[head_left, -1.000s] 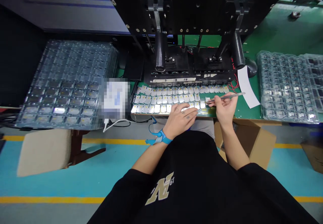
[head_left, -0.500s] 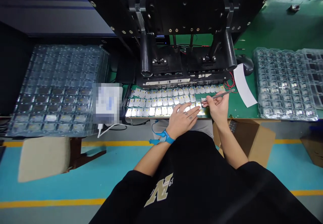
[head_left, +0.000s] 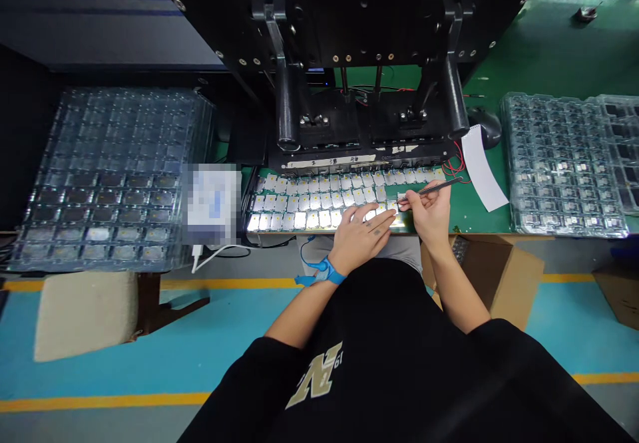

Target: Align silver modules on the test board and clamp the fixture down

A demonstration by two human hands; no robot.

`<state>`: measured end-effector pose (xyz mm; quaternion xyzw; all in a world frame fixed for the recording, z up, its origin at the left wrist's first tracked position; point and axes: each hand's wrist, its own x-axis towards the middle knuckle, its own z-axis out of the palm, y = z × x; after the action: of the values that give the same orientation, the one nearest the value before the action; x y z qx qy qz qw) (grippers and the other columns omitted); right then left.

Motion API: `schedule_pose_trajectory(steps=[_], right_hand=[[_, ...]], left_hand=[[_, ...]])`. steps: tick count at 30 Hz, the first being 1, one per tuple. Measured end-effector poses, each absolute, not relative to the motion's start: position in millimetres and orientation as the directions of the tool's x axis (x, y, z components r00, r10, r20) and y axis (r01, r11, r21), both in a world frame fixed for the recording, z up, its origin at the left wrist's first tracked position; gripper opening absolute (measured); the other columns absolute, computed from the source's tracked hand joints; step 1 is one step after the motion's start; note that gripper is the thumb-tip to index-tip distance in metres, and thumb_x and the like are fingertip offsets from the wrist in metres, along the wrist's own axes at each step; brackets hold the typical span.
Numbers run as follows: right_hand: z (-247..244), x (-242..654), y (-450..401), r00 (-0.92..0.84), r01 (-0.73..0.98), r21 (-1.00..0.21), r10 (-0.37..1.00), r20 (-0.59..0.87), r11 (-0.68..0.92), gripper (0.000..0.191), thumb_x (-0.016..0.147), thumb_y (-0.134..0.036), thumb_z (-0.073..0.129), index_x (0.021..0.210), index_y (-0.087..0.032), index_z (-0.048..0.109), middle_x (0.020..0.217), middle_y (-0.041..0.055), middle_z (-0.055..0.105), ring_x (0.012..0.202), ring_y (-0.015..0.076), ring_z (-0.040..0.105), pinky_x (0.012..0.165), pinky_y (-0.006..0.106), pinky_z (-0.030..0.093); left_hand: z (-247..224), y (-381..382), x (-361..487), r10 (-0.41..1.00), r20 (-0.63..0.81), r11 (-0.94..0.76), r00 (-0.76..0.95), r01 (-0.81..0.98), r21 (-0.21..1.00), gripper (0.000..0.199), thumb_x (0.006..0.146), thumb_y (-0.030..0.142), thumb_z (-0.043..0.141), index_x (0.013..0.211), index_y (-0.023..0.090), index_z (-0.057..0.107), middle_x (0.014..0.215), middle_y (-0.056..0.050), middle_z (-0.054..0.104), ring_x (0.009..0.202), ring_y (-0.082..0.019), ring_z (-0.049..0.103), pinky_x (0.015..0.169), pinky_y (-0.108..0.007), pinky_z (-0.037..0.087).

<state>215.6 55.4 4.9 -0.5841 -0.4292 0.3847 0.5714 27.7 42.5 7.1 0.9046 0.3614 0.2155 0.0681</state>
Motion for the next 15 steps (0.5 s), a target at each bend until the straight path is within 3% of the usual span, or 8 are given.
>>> schedule_pose_trajectory(steps=[11,15], right_hand=[[5,220,56,0.344,0.046,-0.995,0.934,0.097,0.087,0.045,0.083,-0.043,0.075,0.099,-0.027,0.037,0.077,-0.0037,0.069,0.06,0.0172,0.07,0.06,0.033,0.061],[14,211,45,0.394,0.051,-0.986,0.904,0.168,0.161,0.042,0.086,-0.04,0.072,0.099,-0.028,0.035,0.078,-0.0054,0.066,0.063,0.0161,0.072,0.061,0.032,0.061]], left_hand=[[5,43,30,0.688,0.341,-0.725,0.641,0.626,0.286,0.036,0.1,0.032,0.051,0.133,0.026,0.061,0.137,-0.004,0.065,0.125,-0.029,0.054,0.099,-0.048,0.037],[13,40,16,0.659,0.411,-0.752,0.63,0.57,0.33,0.031,0.098,0.028,0.053,0.126,0.027,0.065,0.132,-0.001,0.069,0.126,-0.027,0.054,0.098,-0.046,0.038]])
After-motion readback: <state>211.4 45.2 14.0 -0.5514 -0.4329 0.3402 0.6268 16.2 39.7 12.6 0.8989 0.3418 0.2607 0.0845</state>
